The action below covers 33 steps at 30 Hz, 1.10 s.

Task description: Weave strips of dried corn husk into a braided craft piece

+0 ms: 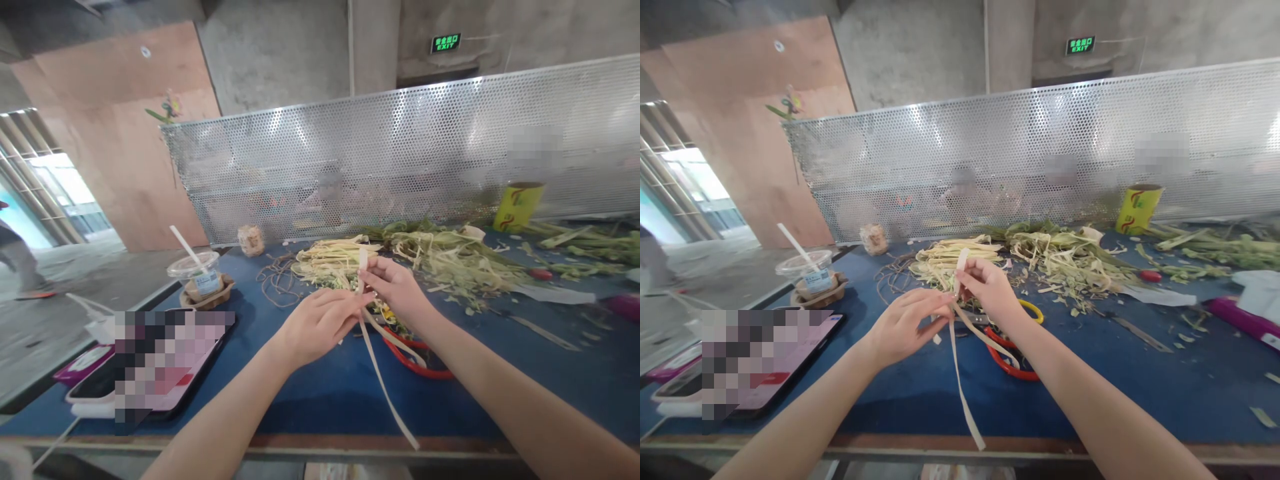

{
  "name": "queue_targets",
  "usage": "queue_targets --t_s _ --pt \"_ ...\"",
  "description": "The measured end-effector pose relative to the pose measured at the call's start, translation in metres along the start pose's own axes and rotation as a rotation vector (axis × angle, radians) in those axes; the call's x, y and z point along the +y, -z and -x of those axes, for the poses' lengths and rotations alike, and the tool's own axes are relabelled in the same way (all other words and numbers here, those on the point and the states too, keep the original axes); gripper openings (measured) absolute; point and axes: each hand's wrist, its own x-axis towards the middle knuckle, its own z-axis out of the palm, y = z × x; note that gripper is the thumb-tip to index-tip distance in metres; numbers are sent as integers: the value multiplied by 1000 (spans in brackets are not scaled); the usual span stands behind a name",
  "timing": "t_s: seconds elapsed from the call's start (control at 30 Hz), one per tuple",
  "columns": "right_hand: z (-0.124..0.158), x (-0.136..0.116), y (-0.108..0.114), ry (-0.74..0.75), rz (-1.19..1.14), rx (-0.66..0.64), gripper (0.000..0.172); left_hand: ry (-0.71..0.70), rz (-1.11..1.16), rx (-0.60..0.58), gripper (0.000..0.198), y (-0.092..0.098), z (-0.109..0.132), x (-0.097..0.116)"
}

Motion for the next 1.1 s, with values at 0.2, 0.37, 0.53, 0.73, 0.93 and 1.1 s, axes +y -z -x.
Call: queue_targets --t_s 0.2,0.37,0.53,0.73,0.93,1.1 --pt "-1 1 0 -32 -69 14 27 378 -62 27 51 2 1 -5" --pt "-3 3 4 62 -82 -27 15 783 211 -96 45 11 -2 -13" --pt "1 8 4 46 -11 -257 38 1007 490 23 23 19 -8 -12" --pt "9 17 -8 -109 68 -432 70 865 84 39 18 14 -3 -12" --pt "8 16 -7 -79 192 -366 55 745 -104 149 14 13 -1 -11" --pt "9 24 -10 -81 252 -389 31 573 574 -34 29 20 -9 -3"
